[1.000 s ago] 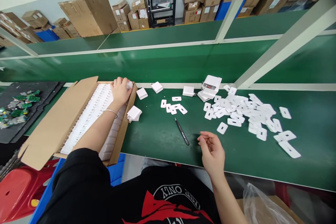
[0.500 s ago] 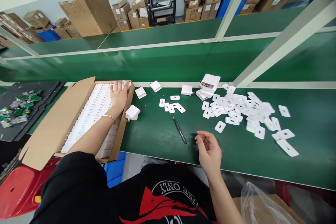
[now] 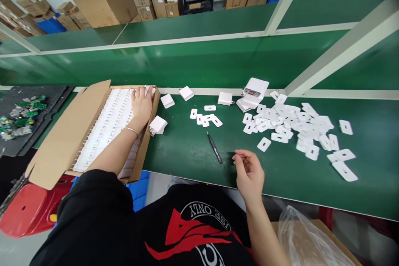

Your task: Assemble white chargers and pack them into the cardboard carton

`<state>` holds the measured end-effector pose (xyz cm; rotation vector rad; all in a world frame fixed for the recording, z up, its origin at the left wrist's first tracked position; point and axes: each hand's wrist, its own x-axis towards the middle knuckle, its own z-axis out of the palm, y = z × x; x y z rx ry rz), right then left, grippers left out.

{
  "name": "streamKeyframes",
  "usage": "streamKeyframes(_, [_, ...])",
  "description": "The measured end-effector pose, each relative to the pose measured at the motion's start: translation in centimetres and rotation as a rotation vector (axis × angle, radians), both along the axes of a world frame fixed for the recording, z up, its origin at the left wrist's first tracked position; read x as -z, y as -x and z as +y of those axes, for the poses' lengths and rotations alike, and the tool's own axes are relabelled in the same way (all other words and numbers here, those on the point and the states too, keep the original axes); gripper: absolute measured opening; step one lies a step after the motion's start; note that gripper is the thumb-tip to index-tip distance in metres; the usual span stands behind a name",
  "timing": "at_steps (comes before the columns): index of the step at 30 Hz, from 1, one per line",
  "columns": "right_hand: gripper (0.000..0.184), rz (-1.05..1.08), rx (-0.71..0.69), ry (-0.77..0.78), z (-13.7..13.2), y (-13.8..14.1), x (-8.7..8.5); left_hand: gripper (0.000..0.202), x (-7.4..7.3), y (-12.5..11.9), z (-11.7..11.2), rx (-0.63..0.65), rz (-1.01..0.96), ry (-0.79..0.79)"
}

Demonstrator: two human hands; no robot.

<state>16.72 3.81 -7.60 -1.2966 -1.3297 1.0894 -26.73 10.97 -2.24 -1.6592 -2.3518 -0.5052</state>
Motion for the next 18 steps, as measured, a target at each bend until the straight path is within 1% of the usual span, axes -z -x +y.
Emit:
streamKeyframes(6, [0.025, 0.002, -0.006, -0.012, 0.0, 0.0, 0.2, 0.053, -0.1, 0.0, 0.0, -0.002, -0.089, -0.04])
streamKeyframes(8, [0.025, 0.004, -0.008, -0.015, 0.0, 0.0, 0.3, 0.053, 0.0, 0.1, 0.1, -0.021, -0.104, -0.047])
streamKeyframes(12, [0.023, 0.013, -0.015, -0.014, 0.0, -0.1, 0.5, 0.055, 0.2, 0.5, 0.2, -0.067, -0.075, -0.026])
streamKeyframes(18, [0.023, 0.018, -0.023, -0.013, 0.0, 0.0, 0.2, 0.056, 0.6, 1.1, 0.4, -0.065, -0.044, -0.032])
